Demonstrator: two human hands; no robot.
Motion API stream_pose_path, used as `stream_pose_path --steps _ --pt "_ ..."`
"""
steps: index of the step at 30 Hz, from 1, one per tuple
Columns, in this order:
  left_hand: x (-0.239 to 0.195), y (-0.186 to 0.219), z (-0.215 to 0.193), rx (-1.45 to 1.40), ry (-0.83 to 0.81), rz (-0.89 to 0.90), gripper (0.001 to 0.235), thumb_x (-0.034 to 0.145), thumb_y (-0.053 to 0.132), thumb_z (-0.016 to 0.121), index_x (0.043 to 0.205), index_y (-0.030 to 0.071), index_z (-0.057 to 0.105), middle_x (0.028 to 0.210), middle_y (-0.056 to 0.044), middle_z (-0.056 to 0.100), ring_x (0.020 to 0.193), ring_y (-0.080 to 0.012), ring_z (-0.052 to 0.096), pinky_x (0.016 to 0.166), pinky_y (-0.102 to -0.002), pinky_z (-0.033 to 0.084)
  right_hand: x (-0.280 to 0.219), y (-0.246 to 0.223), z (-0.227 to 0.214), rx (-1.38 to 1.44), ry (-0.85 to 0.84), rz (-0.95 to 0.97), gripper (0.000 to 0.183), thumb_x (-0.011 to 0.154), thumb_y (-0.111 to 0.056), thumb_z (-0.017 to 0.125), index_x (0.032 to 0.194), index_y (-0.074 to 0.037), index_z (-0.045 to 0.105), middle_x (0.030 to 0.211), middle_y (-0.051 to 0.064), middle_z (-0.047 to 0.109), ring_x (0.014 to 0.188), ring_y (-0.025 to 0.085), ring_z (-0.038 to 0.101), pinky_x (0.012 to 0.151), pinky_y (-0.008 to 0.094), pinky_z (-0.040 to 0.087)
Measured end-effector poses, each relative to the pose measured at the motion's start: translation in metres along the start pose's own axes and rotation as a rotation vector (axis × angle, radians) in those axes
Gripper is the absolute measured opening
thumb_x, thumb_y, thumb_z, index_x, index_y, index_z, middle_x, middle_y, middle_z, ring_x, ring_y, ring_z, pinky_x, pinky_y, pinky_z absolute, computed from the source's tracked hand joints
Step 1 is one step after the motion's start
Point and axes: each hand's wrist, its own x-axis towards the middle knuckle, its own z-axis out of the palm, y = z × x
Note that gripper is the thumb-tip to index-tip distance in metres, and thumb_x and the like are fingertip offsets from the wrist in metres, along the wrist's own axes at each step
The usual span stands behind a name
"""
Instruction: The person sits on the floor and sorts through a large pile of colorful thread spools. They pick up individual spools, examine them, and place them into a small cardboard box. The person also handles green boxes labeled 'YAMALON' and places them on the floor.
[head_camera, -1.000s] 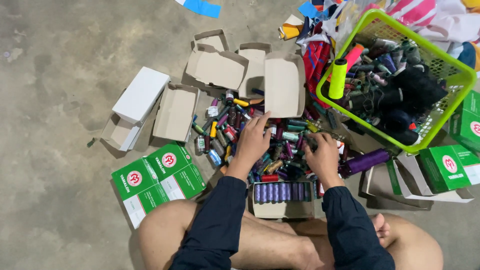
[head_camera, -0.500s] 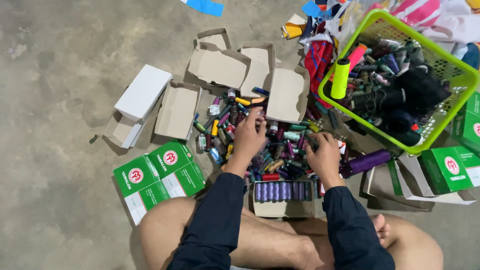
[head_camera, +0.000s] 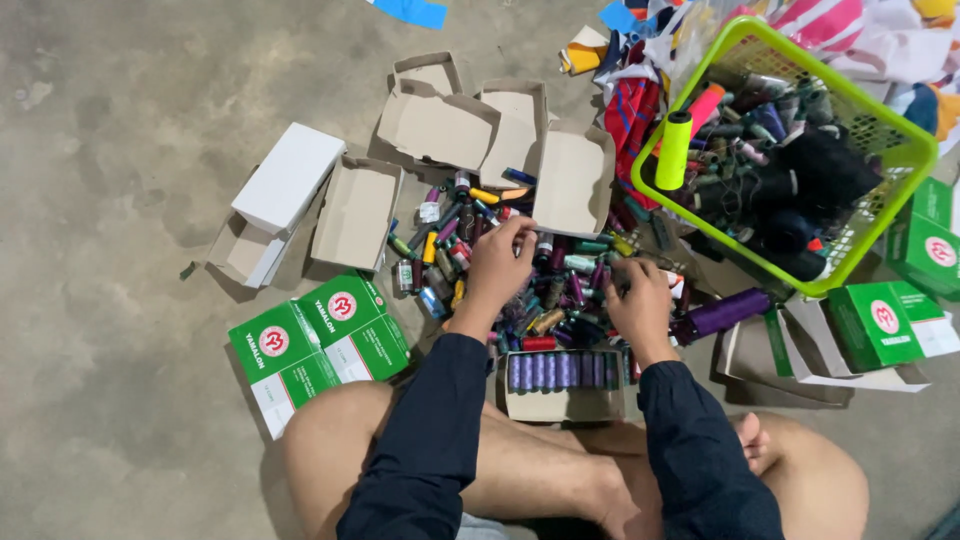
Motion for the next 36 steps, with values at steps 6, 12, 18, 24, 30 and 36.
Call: stream_pose_path --steps 6,12,18,24,30,36 --pt "-0.024 0.036 -0.006 0.002 -0.191 0.136 0.018 0.091 0.015 0.067 0.108 0.018 0.073 0.087 -0.012 0.075 0.085 -0.0358 0.074 0.077 -0.047 0.059 -0.018 -0.052 -0.049 0.204 0.165 -0.197 0.045 0.079 -0.003 0.076 0.123 -0.007 0.068 0.12 0.021 0.066 0.107 0.048 0.064 0.09 0.056 0.053" --pt "-0.103 0.072 -0.011 0.235 -0.599 0.132 0.027 0.088 0.016 0.06 0.112 0.008 0.069 0.101 -0.018 0.074 0.102 -0.0409 0.071 0.087 -0.052 0.057 -0.083 -0.1 -0.091 0.446 0.109 -0.216 0.039 0.083 -0.005 0.077 0.12 -0.016 0.075 0.098 0.009 0.074 0.099 0.034 0.072 0.087 0.044 0.057" --pt "-0.175 0.109 -0.047 0.311 -0.734 -0.027 0.042 0.092 0.014 0.056 0.134 0.012 0.06 0.126 -0.015 0.068 0.113 -0.0413 0.062 0.086 -0.058 0.05 -0.162 -0.126 -0.163 0.349 -0.051 -0.329 0.035 0.095 -0.018 0.069 0.128 -0.006 0.066 0.128 0.012 0.07 0.121 0.028 0.065 0.104 0.042 0.051" --pt "-0.22 0.089 -0.068 0.183 -0.456 -0.049 0.026 0.095 0.021 0.061 0.116 0.008 0.068 0.1 -0.015 0.075 0.102 -0.0354 0.072 0.086 -0.047 0.059 -0.179 -0.071 -0.148 0.363 0.048 -0.273 0.043 0.086 -0.009 0.078 0.128 -0.013 0.071 0.118 0.014 0.073 0.117 0.037 0.067 0.098 0.047 0.054" --pt "-0.24 0.092 -0.061 0.407 -0.488 -0.035 0.025 0.094 0.024 0.059 0.113 0.012 0.07 0.096 -0.01 0.075 0.1 -0.0316 0.072 0.086 -0.044 0.059 -0.203 -0.054 -0.122 0.021 -0.227 -0.143 0.047 0.09 -0.027 0.073 0.135 -0.014 0.062 0.117 0.02 0.071 0.115 0.042 0.068 0.1 0.052 0.054" --pt "-0.261 0.094 -0.061 0.509 -0.56 -0.105 0.034 0.097 0.032 0.055 0.124 0.015 0.067 0.11 -0.013 0.075 0.11 -0.0338 0.071 0.094 -0.047 0.056 -0.234 -0.016 -0.072 -0.276 -0.22 -0.248 0.047 0.09 -0.043 0.066 0.132 -0.023 0.058 0.108 0.012 0.071 0.102 0.036 0.073 0.087 0.045 0.061"
